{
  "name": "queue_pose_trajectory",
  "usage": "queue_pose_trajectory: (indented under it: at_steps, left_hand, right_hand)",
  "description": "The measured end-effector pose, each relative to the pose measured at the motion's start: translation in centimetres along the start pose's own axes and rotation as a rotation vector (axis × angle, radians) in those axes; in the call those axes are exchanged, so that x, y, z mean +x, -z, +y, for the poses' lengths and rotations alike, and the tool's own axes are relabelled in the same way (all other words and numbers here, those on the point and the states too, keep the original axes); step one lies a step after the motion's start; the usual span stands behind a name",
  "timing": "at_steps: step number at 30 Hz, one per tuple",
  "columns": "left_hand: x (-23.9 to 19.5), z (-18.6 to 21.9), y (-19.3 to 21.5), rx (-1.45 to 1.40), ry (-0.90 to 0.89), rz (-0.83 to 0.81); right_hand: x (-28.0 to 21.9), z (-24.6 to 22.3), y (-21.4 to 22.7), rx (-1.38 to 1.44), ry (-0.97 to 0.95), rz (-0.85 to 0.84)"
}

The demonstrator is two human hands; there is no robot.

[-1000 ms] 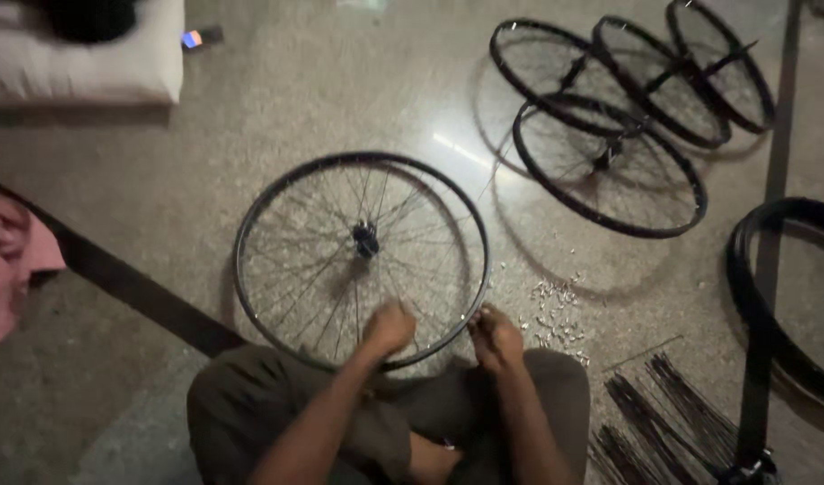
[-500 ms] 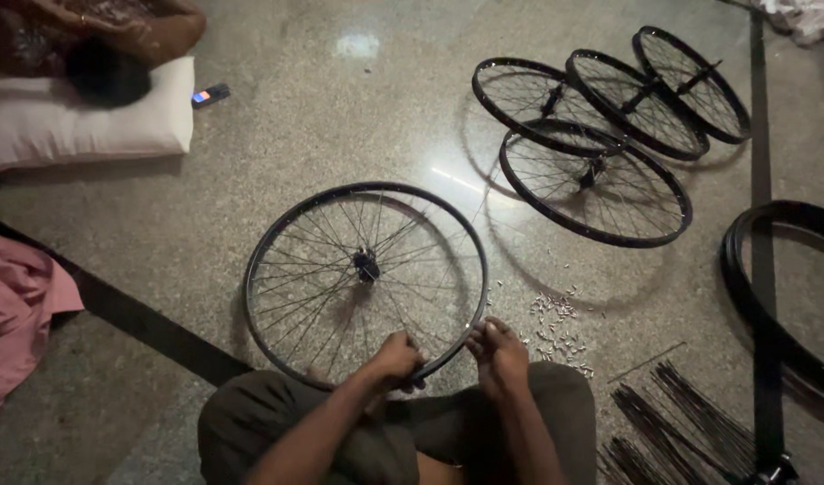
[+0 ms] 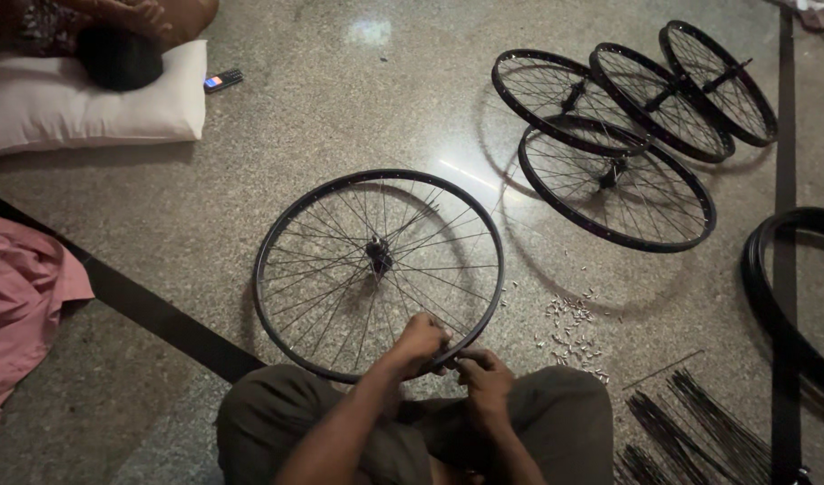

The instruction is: The person sits on the floor and installs spokes into a bicycle wheel rim, securing them with small metal nipples. They rotate the wheel to access different sections and continue the process of lacing the spokes.

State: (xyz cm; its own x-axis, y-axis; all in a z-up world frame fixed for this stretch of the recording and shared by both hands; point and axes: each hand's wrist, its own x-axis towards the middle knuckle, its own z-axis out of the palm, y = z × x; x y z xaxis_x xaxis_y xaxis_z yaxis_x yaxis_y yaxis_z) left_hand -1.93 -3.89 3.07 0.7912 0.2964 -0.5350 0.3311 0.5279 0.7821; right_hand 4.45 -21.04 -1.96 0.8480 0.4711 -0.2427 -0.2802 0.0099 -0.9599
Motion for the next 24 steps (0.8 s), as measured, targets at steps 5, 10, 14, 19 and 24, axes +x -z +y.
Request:
queue_pose_trajectory:
  at_steps: [5, 10, 14, 19, 24]
  left_hand:
    - [-0.1, 0.3, -0.4, -0.029, 0.038, 0.052]
    - [0.7, -0.2, -0.5, 0.015, 0.019, 0.096]
    - [1.2, -0.5, -0.3, 0.082, 0.000, 0.116]
    - [1.1, -0.4, -0.4, 0.088, 0.000, 0.134]
    - [0.3, 0.0, -0.4, 0.093, -0.001, 0.136]
  right_hand:
    - [-0.6, -1.7, -1.4, -0.102, 0.082, 0.058]
    - [-1.5, -2.3, -2.5, -0.226, 0.153, 0.020]
    - [-1.4, -1.6, -2.9, -0.083, 0.197, -0.017]
    - [-0.9, -0.9, -2.3, -0.211, 0.243, -0.018]
    - [-0.7, -0.7, -1.9, -0.118, 0.246, -0.058]
